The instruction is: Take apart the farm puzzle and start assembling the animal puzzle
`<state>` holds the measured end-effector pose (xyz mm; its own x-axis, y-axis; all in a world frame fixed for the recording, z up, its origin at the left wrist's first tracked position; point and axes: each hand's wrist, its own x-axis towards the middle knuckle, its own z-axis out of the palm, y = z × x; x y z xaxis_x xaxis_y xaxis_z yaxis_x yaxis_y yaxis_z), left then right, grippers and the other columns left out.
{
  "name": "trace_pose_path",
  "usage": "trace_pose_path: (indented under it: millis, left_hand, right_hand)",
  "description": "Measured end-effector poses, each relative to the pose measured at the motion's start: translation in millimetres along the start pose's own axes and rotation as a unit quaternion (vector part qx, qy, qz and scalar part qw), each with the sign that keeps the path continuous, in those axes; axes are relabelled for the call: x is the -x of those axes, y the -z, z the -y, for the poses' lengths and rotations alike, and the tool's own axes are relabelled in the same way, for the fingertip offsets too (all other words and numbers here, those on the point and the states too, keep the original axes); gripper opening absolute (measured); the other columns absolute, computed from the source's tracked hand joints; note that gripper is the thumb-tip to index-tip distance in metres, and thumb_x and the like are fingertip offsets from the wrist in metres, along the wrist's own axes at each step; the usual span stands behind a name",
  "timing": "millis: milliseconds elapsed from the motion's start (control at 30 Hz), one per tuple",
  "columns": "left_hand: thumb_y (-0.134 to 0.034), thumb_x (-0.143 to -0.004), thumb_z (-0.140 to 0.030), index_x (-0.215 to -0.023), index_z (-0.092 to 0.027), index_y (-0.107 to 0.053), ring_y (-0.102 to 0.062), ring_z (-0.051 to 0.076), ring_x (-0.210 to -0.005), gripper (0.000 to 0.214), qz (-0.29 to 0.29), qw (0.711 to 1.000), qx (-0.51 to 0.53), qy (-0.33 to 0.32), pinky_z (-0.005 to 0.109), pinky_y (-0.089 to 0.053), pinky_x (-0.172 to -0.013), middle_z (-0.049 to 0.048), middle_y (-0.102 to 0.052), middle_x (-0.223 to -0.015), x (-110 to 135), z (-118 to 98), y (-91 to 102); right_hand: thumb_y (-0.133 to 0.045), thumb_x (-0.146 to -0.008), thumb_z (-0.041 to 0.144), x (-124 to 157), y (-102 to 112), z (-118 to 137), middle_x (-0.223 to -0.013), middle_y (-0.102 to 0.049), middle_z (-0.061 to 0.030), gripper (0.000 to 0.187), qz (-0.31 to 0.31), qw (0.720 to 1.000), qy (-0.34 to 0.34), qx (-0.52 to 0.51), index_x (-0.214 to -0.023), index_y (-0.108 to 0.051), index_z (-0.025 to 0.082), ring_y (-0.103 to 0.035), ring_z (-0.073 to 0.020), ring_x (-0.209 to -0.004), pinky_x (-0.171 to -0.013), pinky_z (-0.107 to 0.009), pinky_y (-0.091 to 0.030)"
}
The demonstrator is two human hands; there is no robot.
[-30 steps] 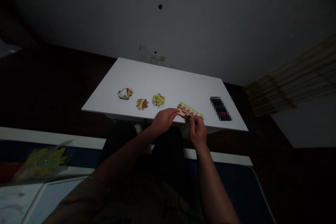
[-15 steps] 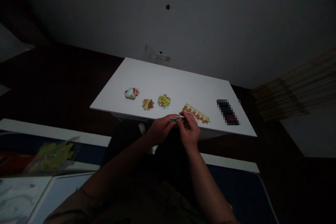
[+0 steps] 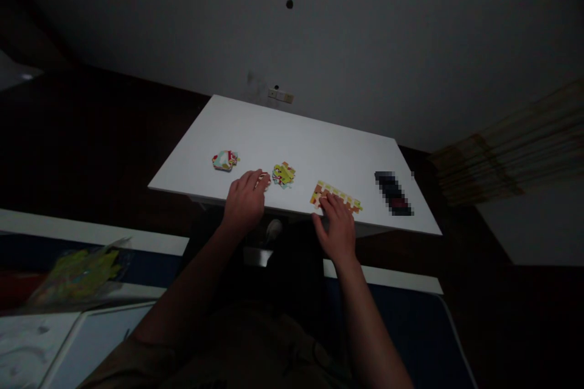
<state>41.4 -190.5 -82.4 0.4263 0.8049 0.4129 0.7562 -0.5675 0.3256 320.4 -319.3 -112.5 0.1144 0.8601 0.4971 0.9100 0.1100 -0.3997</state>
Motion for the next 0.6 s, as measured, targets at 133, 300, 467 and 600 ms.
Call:
trace_pose_path:
  millis: [133, 300, 467, 600]
  left_hand:
    - [-0.059, -0.104, -0.021, -0.157, -0.017, -0.068, -0.06, 0.045, -0.154, 0.055, 0.003, 1.0, 0.007, -0.006, 0.068, -0.053, -0.125, 0.0213, -0.066, -0.168, 1.8, 1.0, -0.2]
    - [-0.069, -0.102, -0.027, -0.158, -0.012, -0.064, -0.047, 0.049, -0.168, 0.059, -0.048, 0.995, 0.049, -0.072, 0.071, -0.047, -0.134, 0.0274, -0.057, -0.174, 13.4, -22.5, -8.0]
    - [-0.067, -0.108, -0.021, -0.161, -0.016, -0.064, -0.056, 0.04, -0.165, 0.054, 0.052, 0.957, 0.103, -0.265, 0.059, -0.057, -0.132, 0.0217, -0.063, -0.171, 16.6, -87.3, -35.0]
    - [-0.059, -0.112, -0.012, -0.15, -0.018, -0.074, -0.078, 0.032, -0.141, 0.041, 0.071, 0.954, 0.129, -0.26, 0.049, -0.066, -0.122, 0.0156, -0.08, -0.15, 7.3, -105.3, -50.0]
  right_hand:
    - [-0.064, -0.113, 0.032, 11.2, 6.8, -13.9, -0.16, -0.075, -0.0156, 0.039, 0.019, 0.999, 0.034, -0.003, -0.148, -0.079, 0.029, -0.067, -0.0398, -0.154, -0.125, -0.072, -0.053]
    - [-0.062, -0.115, 0.027, 19.9, 9.2, -22.7, -0.15, -0.082, -0.0129, 0.034, 0.01, 0.999, 0.038, -0.017, -0.14, -0.083, 0.029, -0.074, -0.0362, -0.147, -0.122, -0.068, -0.058]
    - [-0.061, -0.112, 0.022, 17.9, 10.1, -18.9, -0.145, -0.084, -0.0126, 0.036, 0.002, 0.999, 0.05, 0.0, -0.139, -0.084, 0.03, -0.079, -0.0361, -0.139, -0.117, -0.065, -0.065]
    - [-0.056, -0.111, 0.016, 19.8, 15.3, -19.0, -0.137, -0.087, -0.0124, 0.038, -0.02, 0.996, 0.083, -0.017, -0.136, -0.082, 0.025, -0.084, -0.0319, -0.13, -0.112, -0.059, -0.069]
